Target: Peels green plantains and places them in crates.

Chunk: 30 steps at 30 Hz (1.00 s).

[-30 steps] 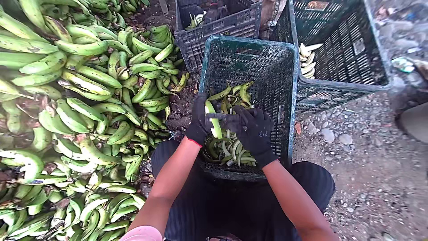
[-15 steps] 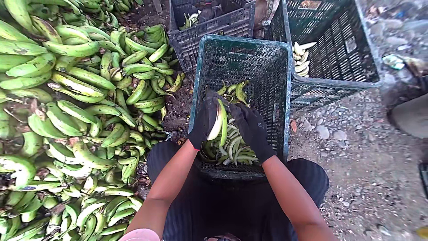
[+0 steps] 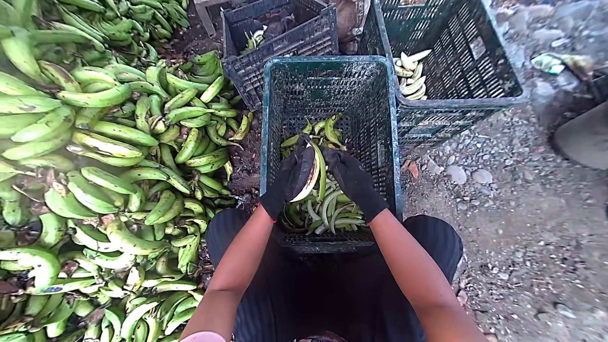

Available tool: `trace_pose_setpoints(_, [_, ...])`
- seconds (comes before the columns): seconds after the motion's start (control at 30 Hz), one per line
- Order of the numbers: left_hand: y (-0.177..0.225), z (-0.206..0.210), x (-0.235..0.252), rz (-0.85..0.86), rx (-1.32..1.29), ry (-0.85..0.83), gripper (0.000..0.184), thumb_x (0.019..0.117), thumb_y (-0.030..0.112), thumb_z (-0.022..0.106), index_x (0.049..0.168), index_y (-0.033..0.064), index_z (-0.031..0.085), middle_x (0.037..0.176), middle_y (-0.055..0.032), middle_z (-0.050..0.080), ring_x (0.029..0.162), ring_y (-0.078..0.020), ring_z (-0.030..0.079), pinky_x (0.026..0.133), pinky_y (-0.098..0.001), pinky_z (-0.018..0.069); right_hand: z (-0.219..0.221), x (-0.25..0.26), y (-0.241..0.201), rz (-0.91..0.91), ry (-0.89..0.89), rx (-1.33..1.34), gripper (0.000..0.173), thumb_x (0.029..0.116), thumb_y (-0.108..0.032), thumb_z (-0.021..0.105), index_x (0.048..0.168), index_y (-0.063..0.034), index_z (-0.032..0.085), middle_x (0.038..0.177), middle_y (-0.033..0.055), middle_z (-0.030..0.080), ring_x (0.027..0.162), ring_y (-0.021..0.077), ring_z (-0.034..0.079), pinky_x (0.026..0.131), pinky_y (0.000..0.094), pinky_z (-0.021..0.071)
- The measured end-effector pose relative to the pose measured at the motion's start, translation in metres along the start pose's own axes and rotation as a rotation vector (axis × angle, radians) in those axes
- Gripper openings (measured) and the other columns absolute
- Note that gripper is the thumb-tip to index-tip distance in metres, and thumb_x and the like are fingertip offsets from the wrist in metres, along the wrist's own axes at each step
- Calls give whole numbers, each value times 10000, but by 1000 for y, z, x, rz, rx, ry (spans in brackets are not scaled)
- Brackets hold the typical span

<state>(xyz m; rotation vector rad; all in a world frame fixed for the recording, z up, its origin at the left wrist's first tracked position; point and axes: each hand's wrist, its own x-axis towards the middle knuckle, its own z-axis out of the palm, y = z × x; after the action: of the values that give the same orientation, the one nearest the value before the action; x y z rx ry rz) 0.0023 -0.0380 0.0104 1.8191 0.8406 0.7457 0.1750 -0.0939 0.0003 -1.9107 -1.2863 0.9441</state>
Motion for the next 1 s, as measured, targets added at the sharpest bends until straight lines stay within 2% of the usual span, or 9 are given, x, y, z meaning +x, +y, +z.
trace_pose_setpoints(0.1, [-1,4,1,-32,-266,-98,615,1054,380,314,1564,38,281,955,-93,692,678,-171,677,611,-370,611,-3,11,15,33,119,-25,604,1078,-553,316,1179,-58,648,1014,187,662,975,362,643,813,627,470])
trace_pose_setpoints(0.17, [-1,-3,7,-116,-409,-30,642,1057,463,246,1528,28,282,826,-62,689,629,-169,675,574,-342,607,-6,12,18,-34,159,-70,621,1050,-581,327,1300,-100,629,1162,184,668,1098,365,635,894,638,472])
trace_pose_setpoints(0.23, [-3,-14,12,-215,-569,118,570,1075,475,153,1360,71,437,769,-32,669,586,-127,640,522,-278,563,-5,9,17,-216,182,-186,727,999,-659,314,1403,-131,607,1321,214,626,1236,416,581,971,669,446])
trace_pose_setpoints(0.33, [-7,-36,15,-340,-922,199,551,1090,457,193,1130,92,604,778,-30,663,609,-105,634,546,-256,562,9,11,26,-612,294,-387,888,918,-808,267,1354,-142,659,1217,268,658,1107,491,625,826,684,472])
trace_pose_setpoints(0.4, [-11,-49,17,-455,-1160,108,644,1062,514,187,1019,69,651,629,16,565,472,-71,547,441,-207,496,18,13,30,-761,319,-455,926,878,-862,251,1343,-183,677,1207,225,680,1122,461,631,879,676,452])
trace_pose_setpoints(0.63, [-25,-64,17,-535,-1635,-76,640,1024,474,231,1031,-42,610,556,-21,568,422,-116,601,401,-215,519,26,11,30,-882,356,-442,927,876,-870,248,1325,-188,687,1209,171,686,1142,402,623,951,628,424])
trace_pose_setpoints(0.83, [-8,-44,21,-504,-1004,354,478,1084,398,230,960,82,565,668,-19,595,462,-77,537,417,-199,471,29,-4,14,-630,236,-445,731,885,-742,447,1334,-219,690,1157,220,673,1062,466,628,825,669,450])
trace_pose_setpoints(0.93, [-14,-24,0,-311,-515,388,529,1095,499,249,1264,115,571,980,-56,650,757,-119,612,667,-323,546,31,-4,2,-296,30,-304,574,977,-572,531,1424,-219,611,1302,230,615,1186,463,576,885,701,442])
trace_pose_setpoints(1.0, [-19,-12,-4,-242,-336,391,640,1071,592,174,1256,150,598,985,-57,649,807,-141,622,692,-373,554,33,0,2,-183,-45,-142,581,1024,-565,469,1431,-169,590,1284,194,638,1176,402,602,931,680,457])
